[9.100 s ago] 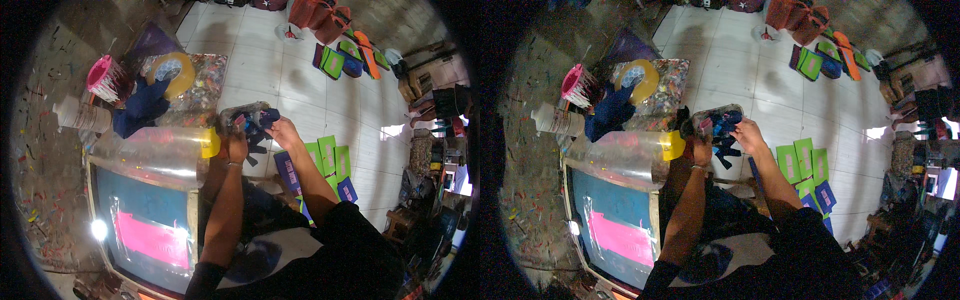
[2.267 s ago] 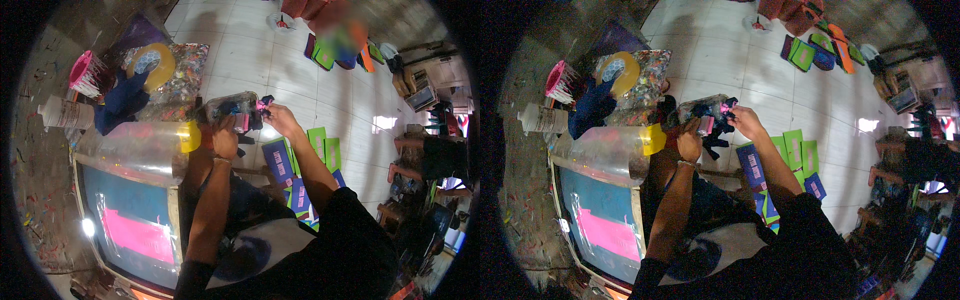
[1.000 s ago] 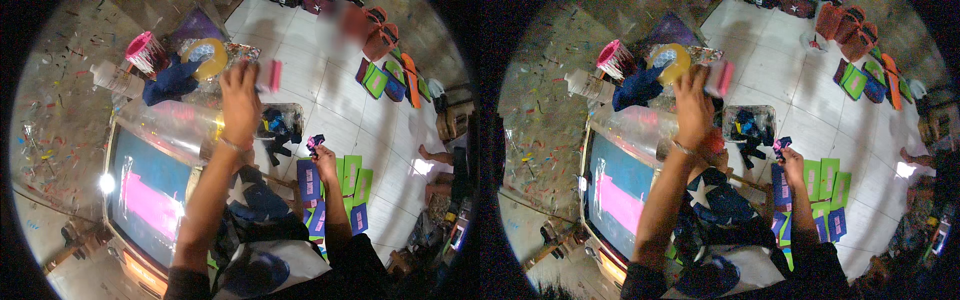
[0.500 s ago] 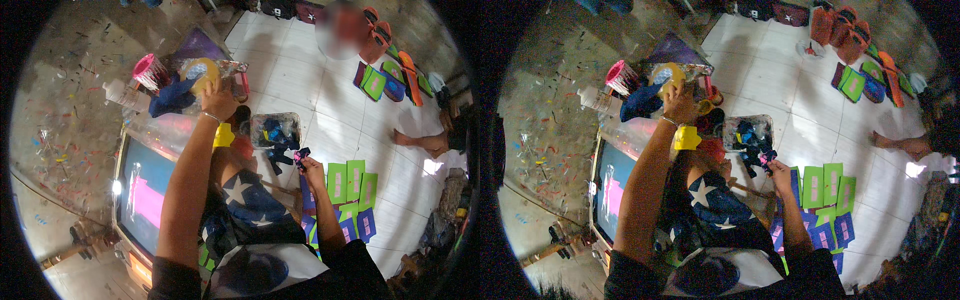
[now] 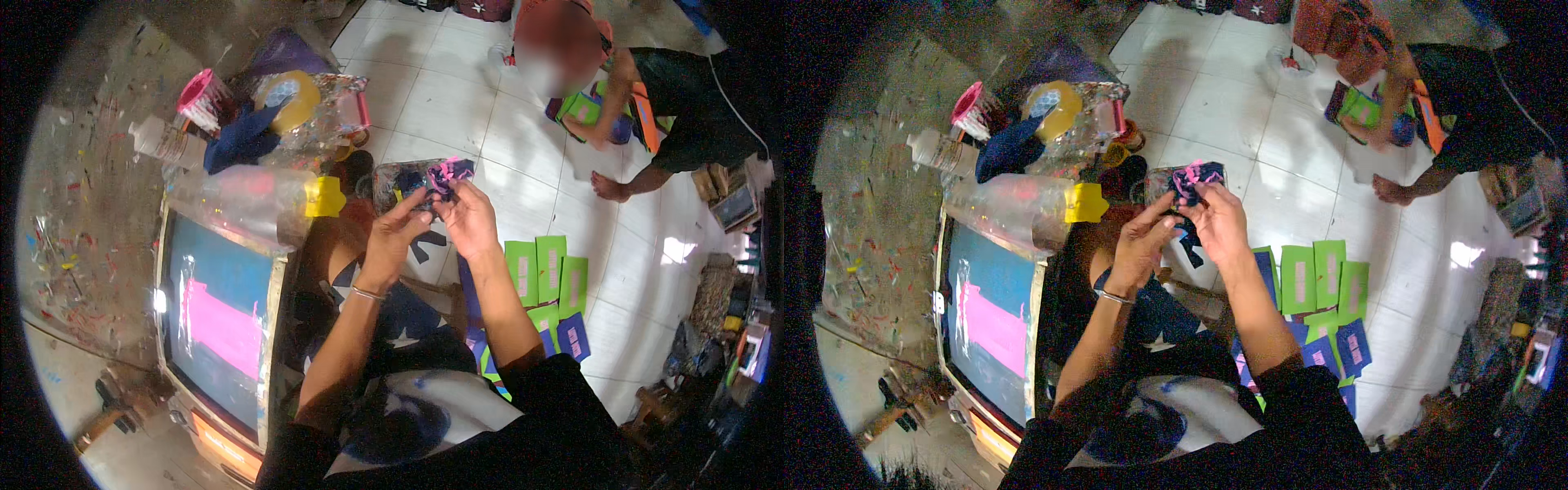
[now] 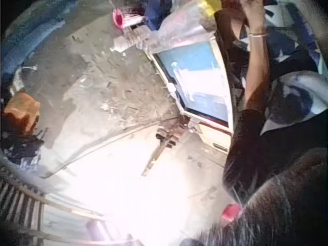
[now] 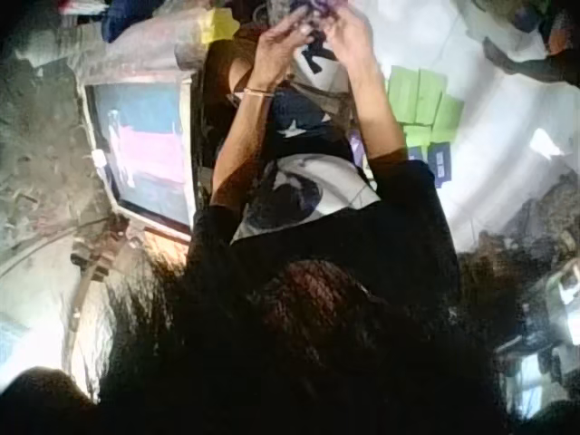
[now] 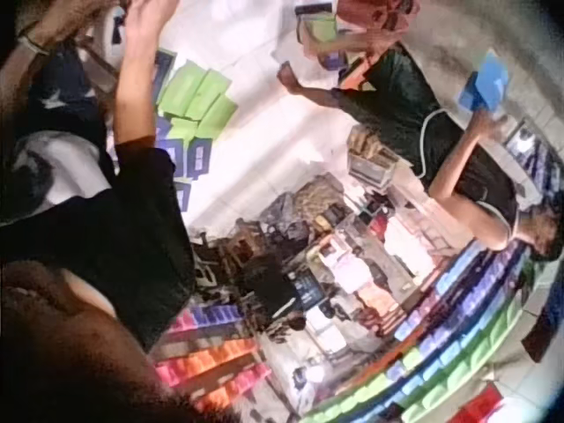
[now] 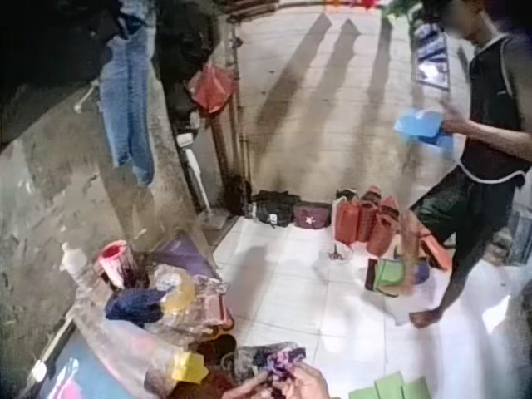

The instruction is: The person spreads ink across a screen printing mesh with a squeegee, scrapes excess ink back into a container, and cleans the tools with a cloth and liquid from a bottle.

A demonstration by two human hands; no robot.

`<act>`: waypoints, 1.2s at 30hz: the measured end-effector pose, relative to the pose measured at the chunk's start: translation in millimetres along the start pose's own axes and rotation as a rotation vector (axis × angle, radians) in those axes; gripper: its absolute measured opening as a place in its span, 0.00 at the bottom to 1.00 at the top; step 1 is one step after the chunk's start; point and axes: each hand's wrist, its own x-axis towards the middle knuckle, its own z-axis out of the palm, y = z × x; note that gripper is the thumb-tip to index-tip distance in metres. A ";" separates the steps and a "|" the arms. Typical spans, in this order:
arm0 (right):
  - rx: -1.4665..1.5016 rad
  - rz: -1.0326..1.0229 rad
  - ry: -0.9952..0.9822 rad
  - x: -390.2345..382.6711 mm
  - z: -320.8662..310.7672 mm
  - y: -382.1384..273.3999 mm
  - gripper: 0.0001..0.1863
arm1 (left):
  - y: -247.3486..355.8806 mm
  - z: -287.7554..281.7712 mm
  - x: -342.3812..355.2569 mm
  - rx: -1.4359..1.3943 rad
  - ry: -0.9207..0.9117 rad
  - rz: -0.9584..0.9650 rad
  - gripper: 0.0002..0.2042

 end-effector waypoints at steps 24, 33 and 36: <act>-1.572 -1.042 -0.030 -9.9 54.6 109.7 0.12 | 10.1 -25.7 -41.7 -0.746 0.495 -0.004 0.11; -1.510 -0.947 -0.172 -31.1 81.8 117.5 0.07 | 3.4 -54.3 -30.0 -0.913 0.474 -0.010 0.06; -1.293 -0.778 -0.186 -32.8 72.1 111.1 0.08 | 9.5 -55.4 -27.1 -0.913 0.432 -0.046 0.06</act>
